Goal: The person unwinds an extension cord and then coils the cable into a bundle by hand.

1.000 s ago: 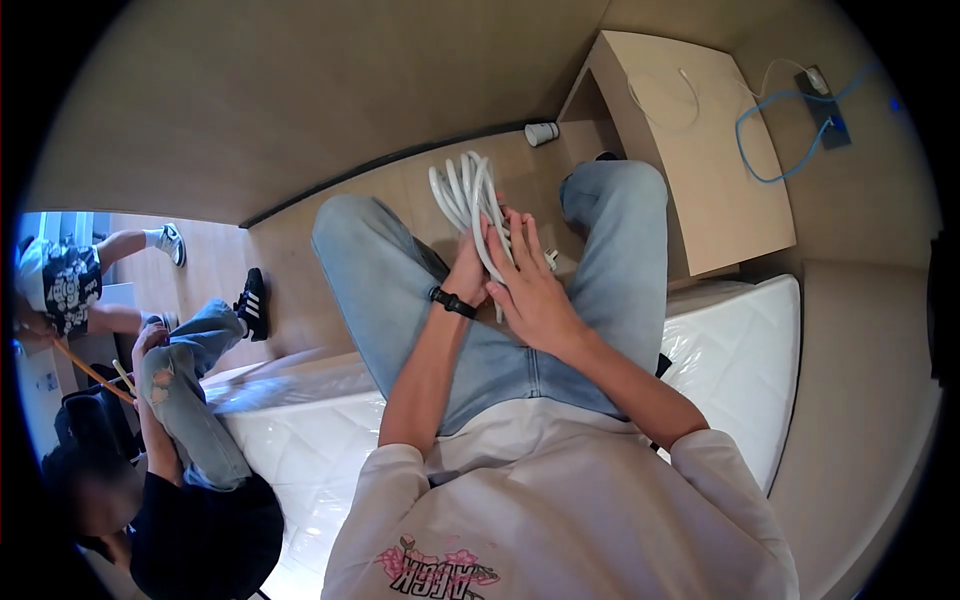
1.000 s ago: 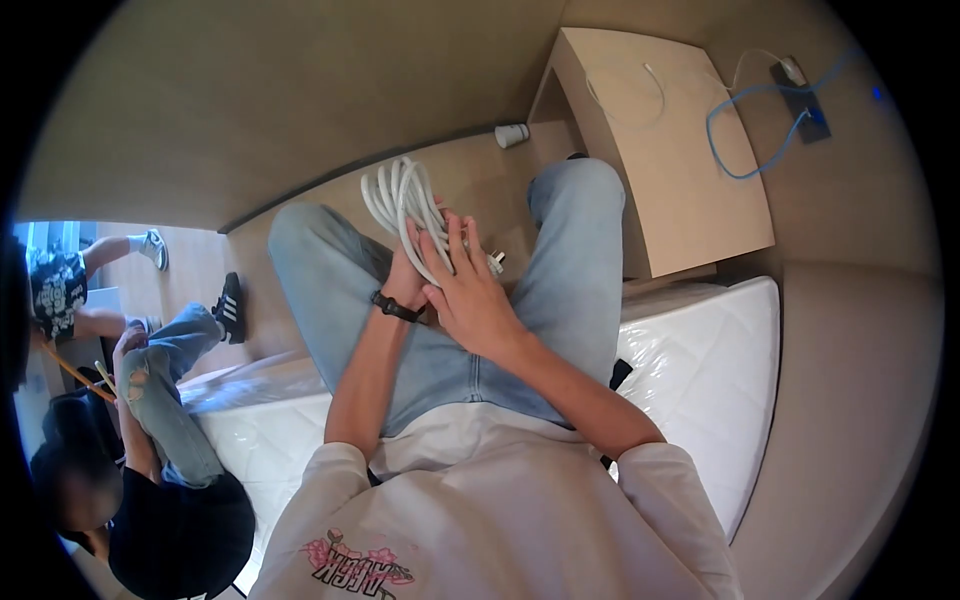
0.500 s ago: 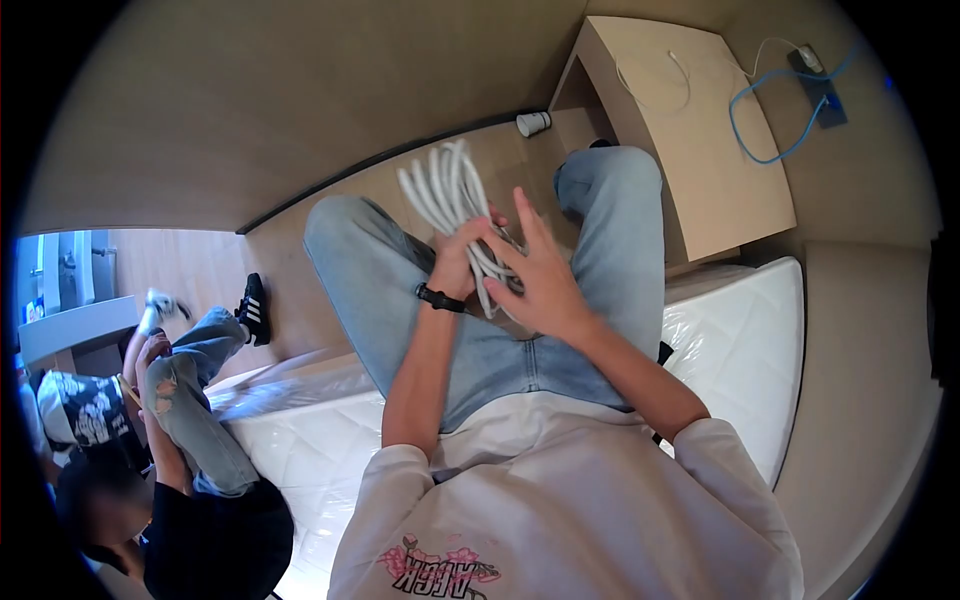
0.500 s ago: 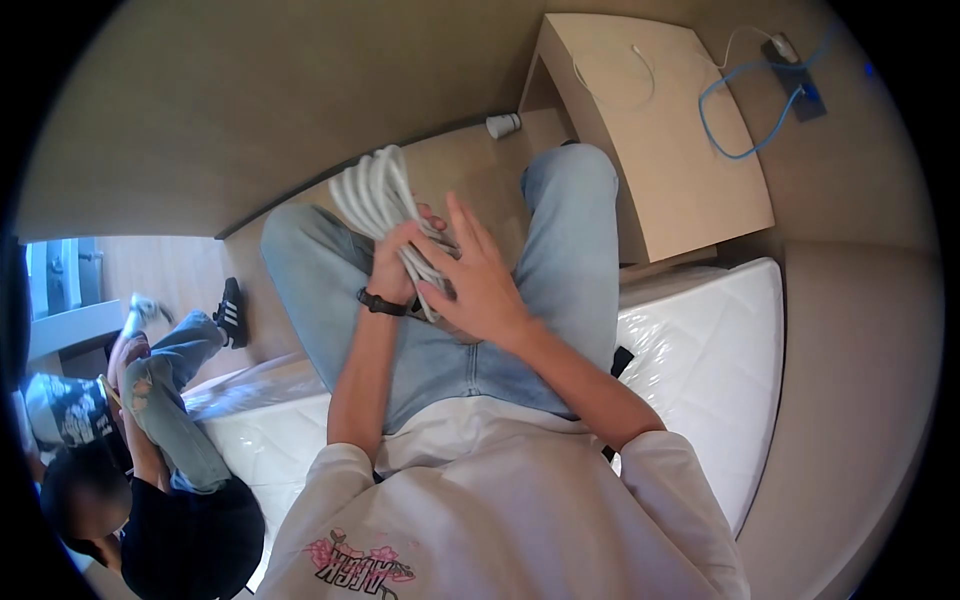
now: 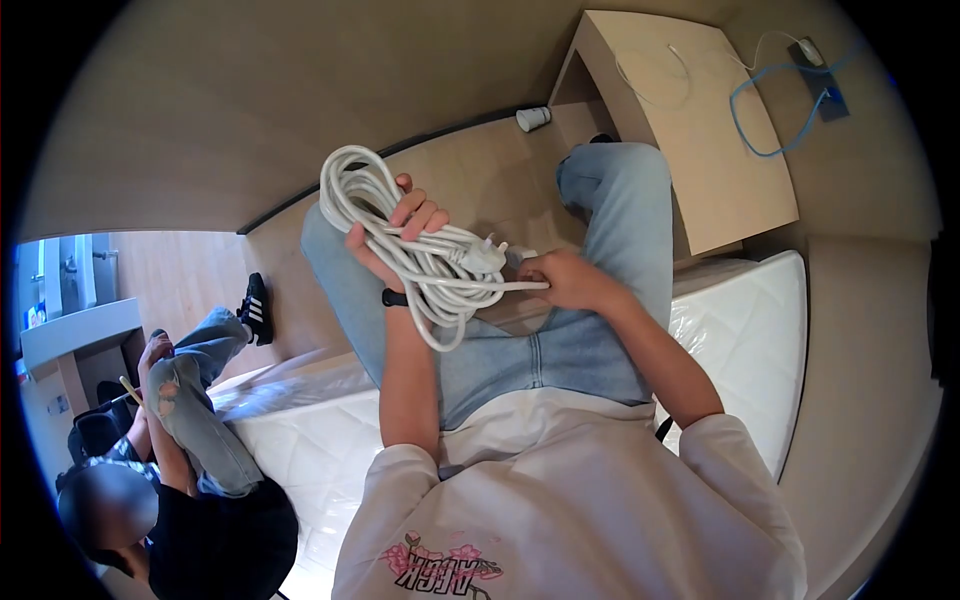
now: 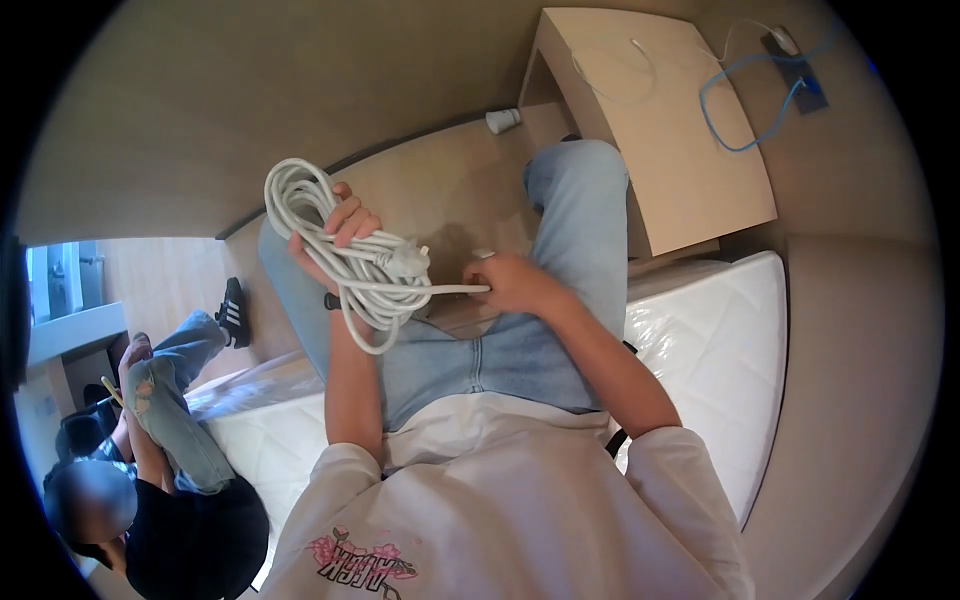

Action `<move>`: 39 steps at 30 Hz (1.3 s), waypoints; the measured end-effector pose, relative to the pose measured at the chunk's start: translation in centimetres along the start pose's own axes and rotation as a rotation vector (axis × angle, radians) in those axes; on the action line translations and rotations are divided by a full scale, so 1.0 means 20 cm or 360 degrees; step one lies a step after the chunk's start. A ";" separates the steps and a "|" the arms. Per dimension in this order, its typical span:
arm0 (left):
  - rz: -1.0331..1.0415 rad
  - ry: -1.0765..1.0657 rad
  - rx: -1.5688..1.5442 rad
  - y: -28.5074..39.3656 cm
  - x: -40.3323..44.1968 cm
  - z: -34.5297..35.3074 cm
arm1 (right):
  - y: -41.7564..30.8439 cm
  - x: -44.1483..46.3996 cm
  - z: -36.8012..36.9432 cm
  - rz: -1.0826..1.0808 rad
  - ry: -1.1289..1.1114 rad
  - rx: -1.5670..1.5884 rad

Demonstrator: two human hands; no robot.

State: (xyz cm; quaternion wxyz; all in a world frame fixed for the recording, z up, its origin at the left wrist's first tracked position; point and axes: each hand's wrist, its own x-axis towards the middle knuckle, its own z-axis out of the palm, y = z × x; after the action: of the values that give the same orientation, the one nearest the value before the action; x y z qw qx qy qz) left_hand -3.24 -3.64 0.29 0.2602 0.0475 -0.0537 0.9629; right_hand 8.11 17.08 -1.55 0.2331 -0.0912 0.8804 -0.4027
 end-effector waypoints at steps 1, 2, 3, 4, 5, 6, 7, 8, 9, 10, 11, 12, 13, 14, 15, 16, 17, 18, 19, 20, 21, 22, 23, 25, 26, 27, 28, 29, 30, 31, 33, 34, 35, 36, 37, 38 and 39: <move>-0.0041 -0.0027 -0.0056 0.00 0.00 0.01 | 0.00 0.01 -0.02 0.0007 0.0006 -0.0001; -0.0079 -0.0056 -0.0110 0.00 0.00 0.01 | 0.01 0.02 -0.04 0.0098 0.0038 -0.0235; -0.0086 -0.0032 -0.0070 -0.01 -0.01 0.03 | -0.01 0.04 -0.06 0.0185 0.0067 -0.0469; -0.0086 -0.0033 -0.0071 -0.03 -0.01 0.02 | 0.00 0.07 -0.08 0.0185 0.0068 -0.0470; -0.0149 -0.0026 -0.0024 -0.04 -0.01 0.01 | 0.02 0.10 -0.11 0.0203 0.0035 -0.0597; -0.0214 -0.0021 0.0021 -0.06 -0.01 0.00 | 0.03 0.12 -0.12 0.0224 0.0005 -0.0725; -0.0269 0.0057 0.0052 -0.08 -0.02 0.00 | 0.05 0.14 -0.11 0.0230 0.0014 -0.0727; -0.0273 0.0047 0.0052 -0.11 -0.02 -0.01 | 0.06 0.16 -0.09 0.0121 0.0070 -0.0809; -0.0394 0.0115 0.0103 -0.13 -0.03 -0.01 | 0.04 0.18 -0.09 0.0008 0.0122 -0.0889; -0.0514 0.0187 0.0157 -0.15 -0.04 -0.01 | 0.02 0.20 -0.11 0.0003 0.0125 -0.0888; -0.0511 0.0186 0.0165 -0.17 -0.04 -0.02 | 0.00 0.21 -0.13 -0.0057 0.0208 -0.0868; -0.0640 0.0229 0.0197 -0.19 -0.05 -0.02 | -0.03 0.22 -0.16 -0.0116 0.0289 -0.0842; -0.0770 0.0273 0.0228 -0.21 -0.06 -0.02 | -0.05 0.24 -0.19 -0.0121 0.0290 -0.0836; -0.0832 0.0272 0.0312 -0.22 -0.06 -0.05 | -0.05 0.26 -0.23 -0.0161 0.0423 -0.0839; -0.0862 0.0261 0.0347 -0.23 -0.07 -0.04 | -0.07 0.27 -0.26 -0.0199 0.0555 -0.0842; -0.0891 0.0249 0.0381 -0.24 -0.07 -0.04 | -0.09 0.27 -0.28 -0.0198 0.0556 -0.0840; -0.0893 0.0247 0.0380 -0.24 -0.08 -0.03 | -0.11 0.27 -0.30 -0.0243 0.0605 -0.0861; -0.0860 0.0253 0.0393 -0.24 -0.07 -0.01 | -0.12 0.27 -0.33 -0.0280 0.0665 -0.0893; -0.0823 0.0268 0.0406 -0.25 -0.07 0.00 | -0.13 0.26 -0.32 -0.0239 0.0688 -0.0845; -0.0830 0.0264 0.0401 -0.26 -0.07 0.00 | -0.13 0.27 -0.32 -0.0232 0.0690 -0.0849; -0.0775 0.0309 0.0428 -0.27 -0.08 0.00 | -0.14 0.27 -0.31 -0.0214 0.0724 -0.0856; -0.0721 0.0358 0.0457 -0.27 -0.08 0.00 | -0.15 0.28 -0.31 -0.0197 0.0757 -0.0859; -0.0704 0.0332 0.0543 -0.26 -0.08 0.01 | -0.15 0.27 -0.31 -0.0157 0.0766 -0.0813; -0.0807 0.0384 0.0660 -0.22 -0.09 -0.05 | -0.18 0.27 -0.33 -0.0111 0.0753 -0.0783; -0.0907 0.0426 0.0776 -0.20 -0.09 -0.09 | -0.18 0.28 -0.34 -0.0067 0.0744 -0.0762; -0.0917 0.0417 0.0792 -0.19 -0.08 -0.08 | -0.18 0.28 -0.35 -0.0070 0.0742 -0.0766; -0.0910 0.0414 0.0791 -0.19 -0.08 -0.07 | -0.18 0.29 -0.35 -0.0077 0.0820 -0.0813; -0.0894 0.0455 0.0893 -0.20 -0.09 -0.06 | -0.18 0.30 -0.35 -0.0084 0.0897 -0.0856; -0.0880 0.0497 0.0995 -0.22 -0.09 -0.03 | -0.19 0.30 -0.36 -0.0087 0.0895 -0.0856; -0.0928 0.0443 0.0976 -0.22 -0.09 -0.04 | -0.21 0.30 -0.37 0.0016 0.0840 -0.0790; -0.0980 0.0399 0.0891 -0.21 -0.10 -0.07 | -0.21 0.30 -0.38 0.0123 0.0784 -0.0727; -0.1032 0.0354 0.0806 -0.20 -0.10 -0.09 | -0.20 0.31 -0.37 0.0160 0.0735 -0.0736; -0.0969 0.0384 0.0694 -0.22 -0.11 -0.10 | -0.19 0.31 -0.37 0.0196 0.0685 -0.0744; -0.0969 0.0385 0.0693 -0.23 -0.10 -0.11 | -0.19 0.30 -0.37 0.0196 0.0685 -0.0744; -0.0933 0.0303 0.0725 -0.23 -0.10 -0.11 | -0.19 0.30 -0.38 0.0111 0.0732 -0.0607; -0.0896 0.0220 0.0759 -0.23 -0.09 -0.11 | -0.19 0.29 -0.38 0.0023 0.0779 -0.0470; -0.0879 0.0266 0.0804 -0.23 -0.09 -0.07 | -0.17 0.29 -0.40 0.0016 0.0781 -0.0469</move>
State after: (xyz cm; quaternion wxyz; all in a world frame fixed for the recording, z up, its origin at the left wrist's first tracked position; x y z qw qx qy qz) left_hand 0.63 -0.38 -0.87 0.4933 0.0441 0.2214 0.8400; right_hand -0.90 18.20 3.51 -0.0007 -0.0195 0.9600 -0.2793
